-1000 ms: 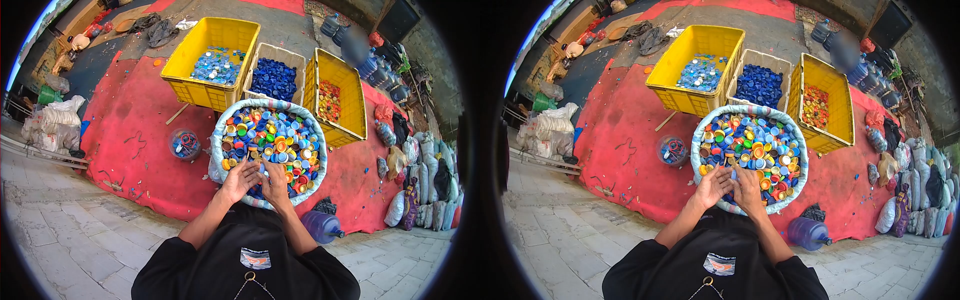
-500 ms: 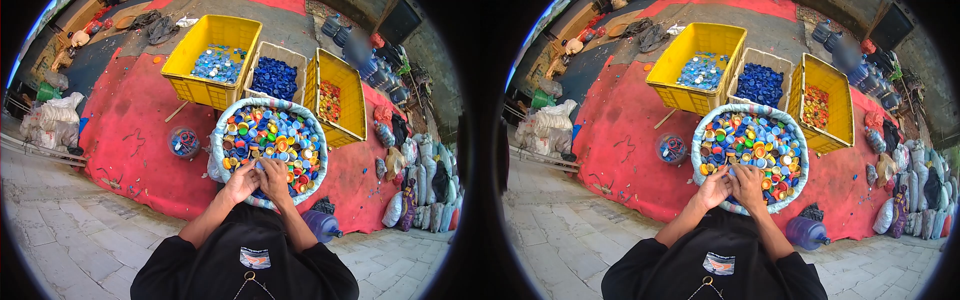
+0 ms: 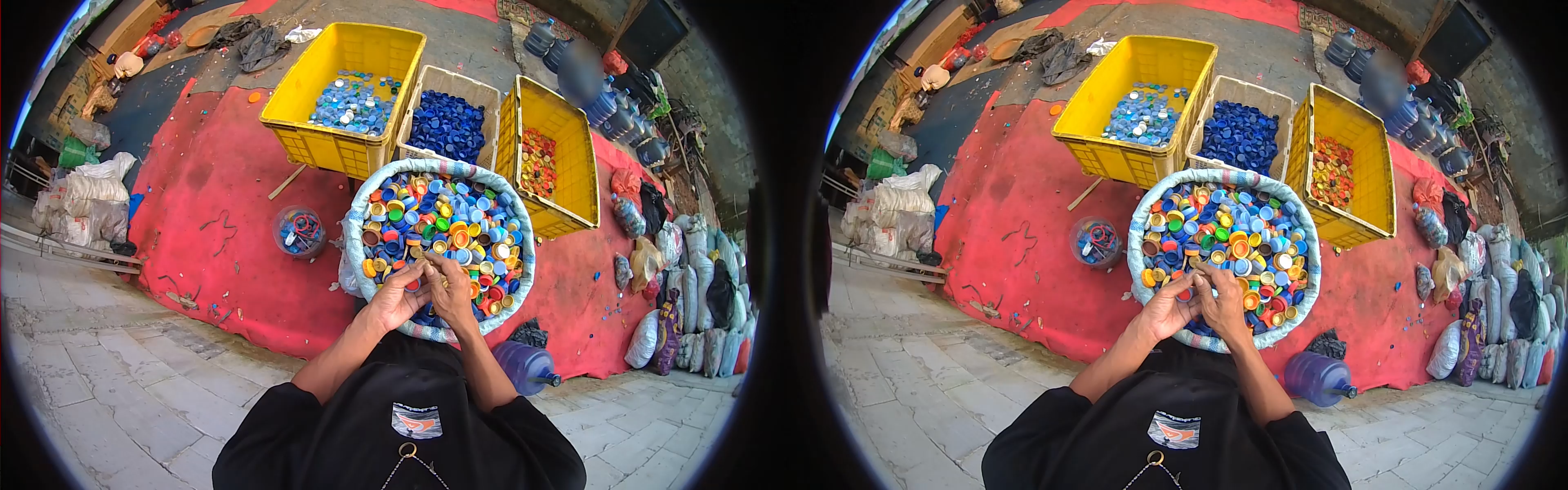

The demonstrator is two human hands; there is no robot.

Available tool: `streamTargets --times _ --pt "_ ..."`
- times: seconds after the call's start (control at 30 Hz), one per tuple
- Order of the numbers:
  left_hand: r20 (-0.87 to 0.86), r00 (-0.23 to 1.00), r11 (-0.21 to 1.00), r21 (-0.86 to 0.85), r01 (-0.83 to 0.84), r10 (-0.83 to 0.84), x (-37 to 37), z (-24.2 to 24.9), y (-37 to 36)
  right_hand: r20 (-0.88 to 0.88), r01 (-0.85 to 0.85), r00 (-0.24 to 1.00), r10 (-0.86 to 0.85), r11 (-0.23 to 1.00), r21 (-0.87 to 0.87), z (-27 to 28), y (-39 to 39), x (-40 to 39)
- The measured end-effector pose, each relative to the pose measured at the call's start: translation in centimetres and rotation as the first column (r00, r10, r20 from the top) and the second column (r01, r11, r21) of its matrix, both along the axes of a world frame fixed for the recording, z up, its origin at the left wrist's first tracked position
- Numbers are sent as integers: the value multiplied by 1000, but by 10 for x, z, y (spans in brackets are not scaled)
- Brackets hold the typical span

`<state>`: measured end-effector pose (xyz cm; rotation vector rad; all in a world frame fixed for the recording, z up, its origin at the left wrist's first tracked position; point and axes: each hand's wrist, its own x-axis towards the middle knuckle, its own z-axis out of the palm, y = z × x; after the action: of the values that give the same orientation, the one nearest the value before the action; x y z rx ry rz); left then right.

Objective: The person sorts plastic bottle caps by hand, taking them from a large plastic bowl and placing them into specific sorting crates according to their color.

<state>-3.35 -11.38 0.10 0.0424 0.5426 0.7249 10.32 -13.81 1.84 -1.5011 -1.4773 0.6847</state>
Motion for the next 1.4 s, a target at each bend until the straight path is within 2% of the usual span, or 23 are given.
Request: streamTargets --times 0.07,0.1,0.17,0.2,0.3,0.33,0.53,0.63,0.73,0.83,0.93,1.03,1.13,1.23,1.4 --pt "-95 995 1000 26 -2 4 5 -13 -3 -30 79 997 -77 994 73 -1 1 -7" --pt "-29 999 1000 -9 -14 14 6 -11 -2 -45 118 992 -114 987 108 -2 1 -9" --pt "99 994 996 -77 -37 45 5 -5 2 75 119 987 -140 964 239 4 0 -10" --pt "178 984 994 -105 26 -7 0 3 4 134 114 978 -160 947 302 7 -1 -11" --pt "129 992 999 27 -18 14 1 5 4 239 2 968 -72 960 279 14 -8 -9" --pt "188 982 999 39 -14 6 -1 2 4 239 12 968 -76 966 258 10 -11 -9" --pt "185 982 994 101 -49 30 -4 11 4 326 18 941 -88 977 214 16 -14 -11" --pt "140 988 990 115 -80 64 -3 4 3 341 30 935 -97 980 197 16 -16 -12" --pt "27 999 974 224 -24 19 -6 5 3 347 15 934 -80 983 184 16 -17 -12" --pt "-59 998 948 318 8 11 -11 13 5 226 35 972 -58 994 104 10 -18 -12" --pt "-78 997 938 343 51 -26 -14 15 7 169 47 983 -69 990 135 11 -19 -14" --pt "-140 989 923 370 105 -56 -16 14 10 263 35 961 -88 979 202 5 -20 -18" --pt "-348 937 841 500 208 -24 -18 10 12 317 26 944 -87 981 194 12 -19 -20" --pt "-575 816 800 519 302 65 -21 15 11 270 5 962 -52 985 170 12 -20 -24" --pt "-613 778 714 606 351 138 -22 15 16 153 -31 988 9 989 144 6 -17 -21"
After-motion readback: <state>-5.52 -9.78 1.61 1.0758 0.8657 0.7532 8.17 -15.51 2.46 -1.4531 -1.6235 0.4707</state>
